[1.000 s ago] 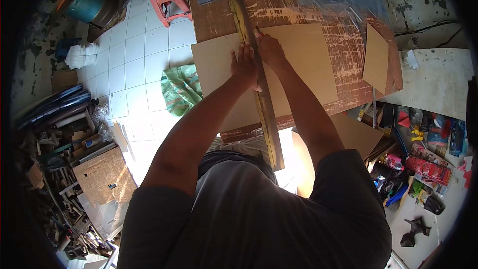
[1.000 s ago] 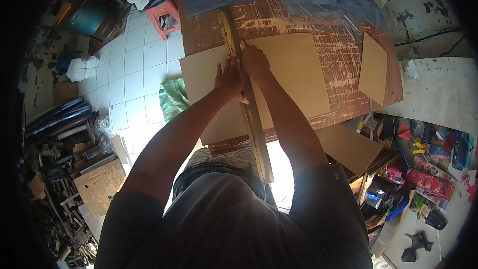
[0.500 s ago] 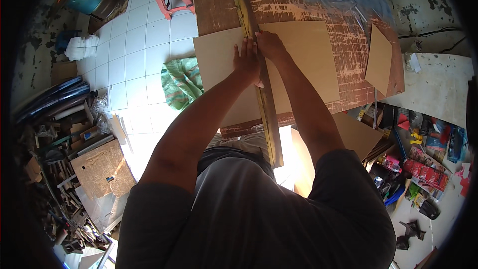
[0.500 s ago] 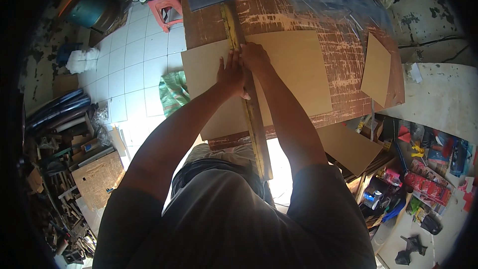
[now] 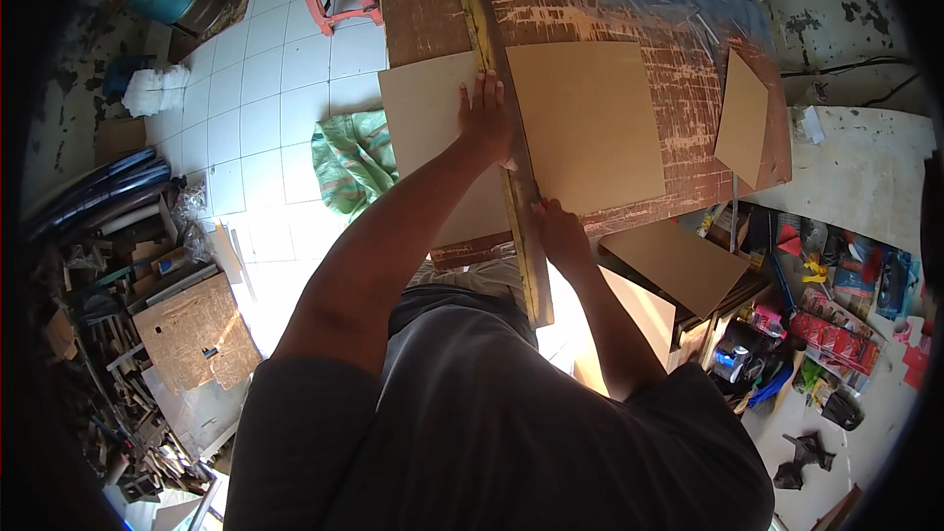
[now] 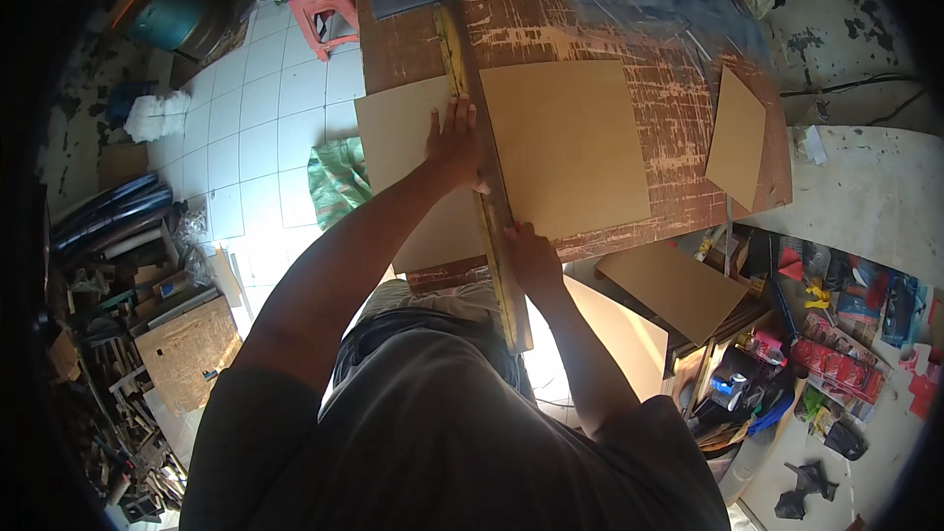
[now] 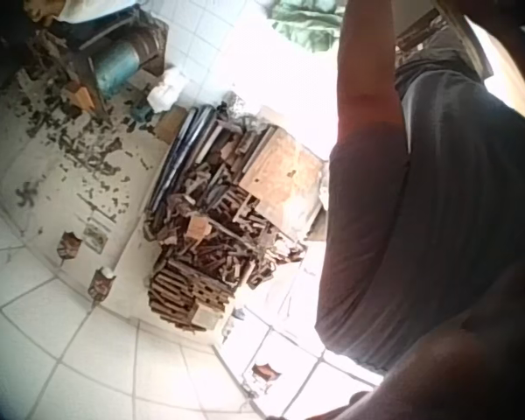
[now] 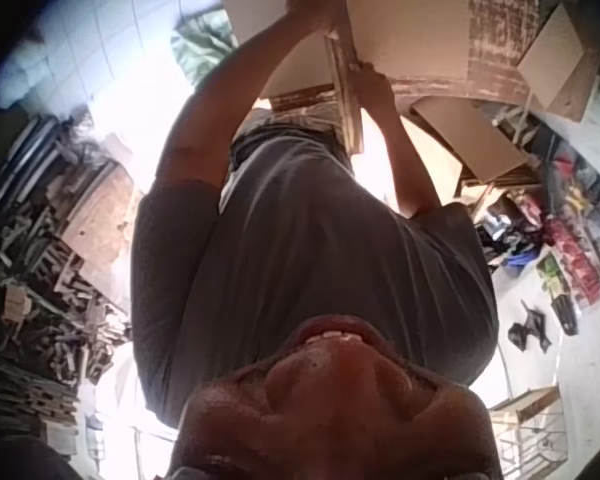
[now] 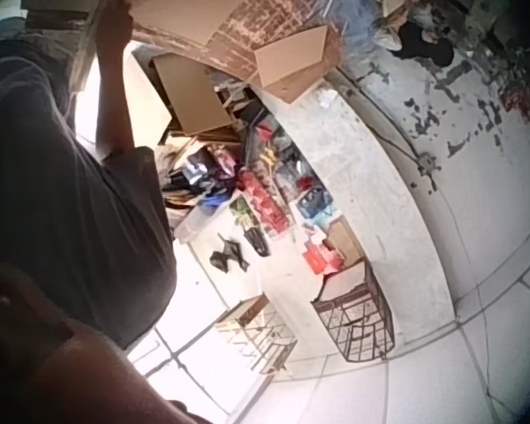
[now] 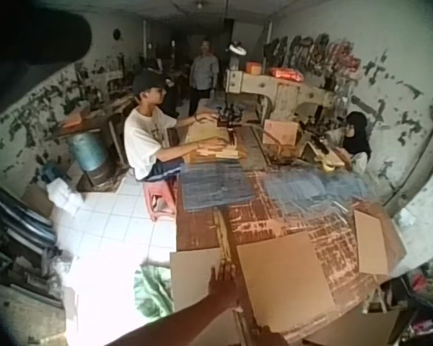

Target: The person aligns cardboard sheets on a workbench, cuts them into pieces using a utility knife along a wooden straightedge, and stacks the cut cardboard pieces together.

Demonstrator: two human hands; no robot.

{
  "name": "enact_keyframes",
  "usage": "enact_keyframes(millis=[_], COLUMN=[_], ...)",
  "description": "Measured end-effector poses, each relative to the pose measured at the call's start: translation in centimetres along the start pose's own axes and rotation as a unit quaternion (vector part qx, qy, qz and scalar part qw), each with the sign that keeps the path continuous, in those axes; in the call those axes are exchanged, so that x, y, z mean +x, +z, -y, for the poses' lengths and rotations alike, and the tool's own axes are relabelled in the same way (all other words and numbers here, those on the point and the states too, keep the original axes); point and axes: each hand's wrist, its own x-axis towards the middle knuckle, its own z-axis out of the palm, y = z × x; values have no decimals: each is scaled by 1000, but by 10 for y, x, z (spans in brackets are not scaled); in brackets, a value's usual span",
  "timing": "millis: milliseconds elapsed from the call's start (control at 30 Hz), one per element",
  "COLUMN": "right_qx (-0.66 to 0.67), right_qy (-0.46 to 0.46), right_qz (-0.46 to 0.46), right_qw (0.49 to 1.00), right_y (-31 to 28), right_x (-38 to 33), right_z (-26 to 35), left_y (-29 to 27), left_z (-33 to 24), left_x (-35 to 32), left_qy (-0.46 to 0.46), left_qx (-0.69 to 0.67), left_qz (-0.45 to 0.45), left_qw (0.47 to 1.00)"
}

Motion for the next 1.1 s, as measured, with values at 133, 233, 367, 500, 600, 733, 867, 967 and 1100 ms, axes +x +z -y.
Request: enact_keyframes(millis=[133,233,367,500,600,733,867,967,1100], right_qx=[-86,-147,-26,23,5,9,10,-31,-6], right_qy=[-44,-78,-39,-52,-43,-37,-29,-106,-47], right_qz=[11,41,-66,-136,-140,-138,-75,-125,-35], right_qw=[995,985,997,989,989,990,997,986,998], right_y=[15,5,-31,-70,-84,-90,-89,-83,-96], right_x=[-78,-95,-38,63,132,189,203,202,191], right_z=[-28,-42,-23,25,63,96,116,116,126], left_y=[1,2,5,-2,-3,0,1,0,-1], left_z=[1,3,7,3,-3,-2,1,1,2], left_x=[-3,-3,-5,-4,-3,-4,-7,-7,-8], left_qy=[1,3,-3,-4,-5,-2,-6,-1,-3], left_qx=[-9,-15,-19,-6,4,-6,-19,-24,-25], left_qz=[-3,0,-4,1,6,-15,-20,-20,-13], left_qw=[1000,1000,1000,1000,1000,1000,1000,1000,1000])
